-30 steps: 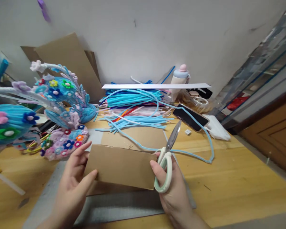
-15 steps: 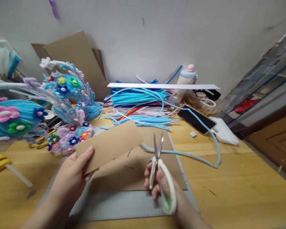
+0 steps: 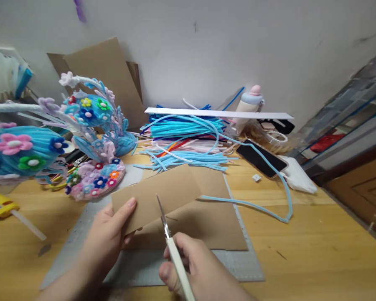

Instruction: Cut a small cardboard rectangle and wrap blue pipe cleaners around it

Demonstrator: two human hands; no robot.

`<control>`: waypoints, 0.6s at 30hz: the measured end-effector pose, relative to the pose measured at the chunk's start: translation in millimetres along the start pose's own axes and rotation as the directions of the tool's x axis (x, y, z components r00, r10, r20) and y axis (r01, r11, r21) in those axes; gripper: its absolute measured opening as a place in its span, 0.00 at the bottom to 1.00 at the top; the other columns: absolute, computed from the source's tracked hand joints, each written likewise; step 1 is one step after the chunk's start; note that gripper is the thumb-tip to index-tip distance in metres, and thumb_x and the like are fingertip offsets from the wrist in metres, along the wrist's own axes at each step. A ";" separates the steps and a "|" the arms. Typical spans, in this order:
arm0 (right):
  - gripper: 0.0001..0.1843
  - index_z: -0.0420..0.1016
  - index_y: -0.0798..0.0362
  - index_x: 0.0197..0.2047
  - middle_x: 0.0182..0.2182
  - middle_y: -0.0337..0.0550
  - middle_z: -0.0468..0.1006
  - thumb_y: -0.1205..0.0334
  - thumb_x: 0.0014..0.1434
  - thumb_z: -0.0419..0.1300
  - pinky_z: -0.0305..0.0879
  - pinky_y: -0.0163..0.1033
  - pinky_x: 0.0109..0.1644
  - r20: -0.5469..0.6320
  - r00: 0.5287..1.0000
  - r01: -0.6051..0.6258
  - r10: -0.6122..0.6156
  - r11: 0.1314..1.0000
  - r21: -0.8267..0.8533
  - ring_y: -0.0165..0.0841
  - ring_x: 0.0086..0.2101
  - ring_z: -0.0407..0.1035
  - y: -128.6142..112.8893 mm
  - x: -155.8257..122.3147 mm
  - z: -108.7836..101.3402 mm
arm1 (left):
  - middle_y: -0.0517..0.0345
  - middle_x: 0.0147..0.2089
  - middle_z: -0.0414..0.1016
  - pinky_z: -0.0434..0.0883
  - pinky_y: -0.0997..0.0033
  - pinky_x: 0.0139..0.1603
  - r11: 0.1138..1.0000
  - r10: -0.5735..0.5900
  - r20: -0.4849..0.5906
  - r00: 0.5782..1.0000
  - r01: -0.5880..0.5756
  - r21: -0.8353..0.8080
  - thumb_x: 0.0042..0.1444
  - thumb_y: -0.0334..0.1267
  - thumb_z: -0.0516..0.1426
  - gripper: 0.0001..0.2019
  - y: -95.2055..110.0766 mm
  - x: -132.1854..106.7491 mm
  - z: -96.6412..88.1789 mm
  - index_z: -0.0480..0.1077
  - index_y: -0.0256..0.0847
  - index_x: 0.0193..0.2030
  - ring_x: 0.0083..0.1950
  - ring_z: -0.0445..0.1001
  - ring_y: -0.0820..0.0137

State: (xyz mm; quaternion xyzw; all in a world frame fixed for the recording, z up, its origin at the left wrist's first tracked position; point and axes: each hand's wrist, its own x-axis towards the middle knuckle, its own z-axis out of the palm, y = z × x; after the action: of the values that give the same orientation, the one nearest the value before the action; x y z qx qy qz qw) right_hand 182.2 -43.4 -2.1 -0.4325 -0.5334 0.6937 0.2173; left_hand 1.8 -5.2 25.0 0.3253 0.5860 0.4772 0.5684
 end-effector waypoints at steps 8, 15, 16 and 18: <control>0.25 0.62 0.53 0.40 0.29 0.40 0.68 0.38 0.52 0.56 0.60 0.35 0.31 0.003 1.000 -0.001 0.001 0.999 0.038 0.30 0.29 0.66 2.2 -4.7 -1.8 | 0.62 0.19 0.67 0.55 0.81 0.12 0.999 0.022 0.057 0.998 -0.024 0.028 0.49 0.50 0.59 0.18 -6.6 3.0 -2.8 0.71 0.34 0.37 0.15 0.58 0.79; 0.26 0.63 0.53 0.39 0.29 0.40 0.67 0.37 0.51 0.56 0.60 0.34 0.29 -0.023 1.000 -0.019 0.020 0.998 0.054 0.29 0.27 0.65 1.4 -5.2 -0.6 | 0.62 0.19 0.65 0.54 0.81 0.12 0.998 0.023 0.066 0.998 -0.027 0.064 0.50 0.50 0.58 0.18 -7.3 2.1 -2.0 0.70 0.34 0.36 0.16 0.57 0.79; 0.26 0.63 0.53 0.39 0.29 0.40 0.67 0.37 0.52 0.56 0.60 0.34 0.29 -0.020 1.000 -0.015 0.016 0.999 0.051 0.29 0.27 0.65 2.0 -5.2 -0.7 | 0.63 0.19 0.65 0.53 0.82 0.12 0.998 0.023 0.060 0.998 -0.027 0.061 0.50 0.49 0.58 0.17 -6.8 1.6 -1.5 0.70 0.34 0.36 0.16 0.57 0.79; 0.26 0.63 0.52 0.39 0.29 0.40 0.67 0.37 0.52 0.55 0.60 0.34 0.29 -0.016 1.000 -0.017 0.018 0.999 0.050 0.29 0.27 0.65 3.4 -5.2 -1.1 | 0.64 0.18 0.63 0.53 0.82 0.12 0.998 0.020 0.050 0.999 -0.023 0.057 0.50 0.49 0.58 0.16 -5.7 0.9 -0.7 0.69 0.35 0.37 0.16 0.57 0.79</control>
State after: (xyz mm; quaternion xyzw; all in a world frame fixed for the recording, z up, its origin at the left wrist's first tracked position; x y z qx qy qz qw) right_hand 186.5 -47.9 -3.4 -0.4374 -0.5102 0.7051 0.2263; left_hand 1.9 -6.4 19.3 0.3593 0.5818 0.4582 0.5679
